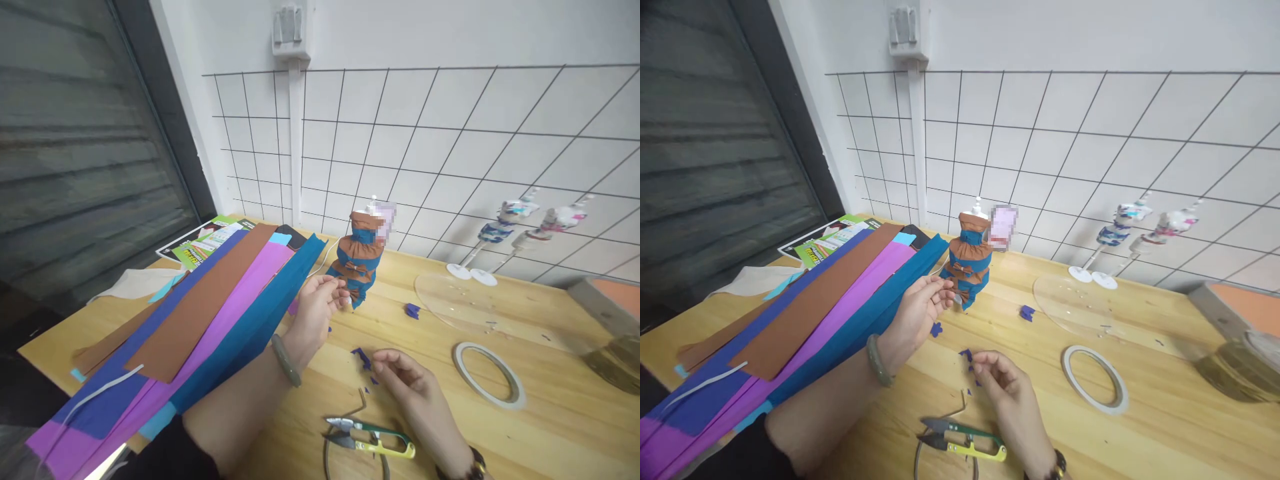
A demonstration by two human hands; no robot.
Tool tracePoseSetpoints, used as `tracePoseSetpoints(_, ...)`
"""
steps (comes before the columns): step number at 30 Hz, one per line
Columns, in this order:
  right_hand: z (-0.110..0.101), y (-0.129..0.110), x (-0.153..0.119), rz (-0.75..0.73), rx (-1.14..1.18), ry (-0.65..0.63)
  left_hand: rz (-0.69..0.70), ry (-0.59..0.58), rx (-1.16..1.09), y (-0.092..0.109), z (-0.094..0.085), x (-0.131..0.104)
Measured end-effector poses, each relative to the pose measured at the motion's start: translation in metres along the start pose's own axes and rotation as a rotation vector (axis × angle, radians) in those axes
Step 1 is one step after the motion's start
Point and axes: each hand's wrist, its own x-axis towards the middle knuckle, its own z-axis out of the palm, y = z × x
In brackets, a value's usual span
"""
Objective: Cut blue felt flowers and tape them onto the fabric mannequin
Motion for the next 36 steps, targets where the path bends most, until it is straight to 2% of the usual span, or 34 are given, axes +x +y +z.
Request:
tracePoseSetpoints(6,0.002,-0.006,-0.001,0.004,0.046,0.051,0.187,0.109,-0.061,-0.001,0.013,0.012)
tracePoseSetpoints(14,0.001,0.004,-0.001,0.008,-0.005,0.071,0.177,0.214,-0.119,-0.001,0.026,0.016)
tracePoseSetpoints(22,0.003,-0.004,0.001,-0.043,-0.010,0.123,0.272,0.256,-0.124,0.009,0.025,0.025)
tracePoseSetpoints(25,0.002,-0.009,0.002,-0.060,0.025,0.097,0.403,0.235,-0.007,0.018,0.028,0.030)
tracePoseSetpoints(31,-0.011,-0.012,0.009,-0.019,-0.026,0.090,0.581,0.077,0.329,0.033,0.031,0.045)
tracePoseSetpoints(33,-0.018,-0.013,0.015,0.016,-0.045,0.118,0.608,0.026,0.386,0.035,0.030,0.051)
tracePoseSetpoints(36,-0.025,-0.020,0.026,0.065,-0.026,0.167,0.572,-0.090,0.424,0.035,0.026,0.060)
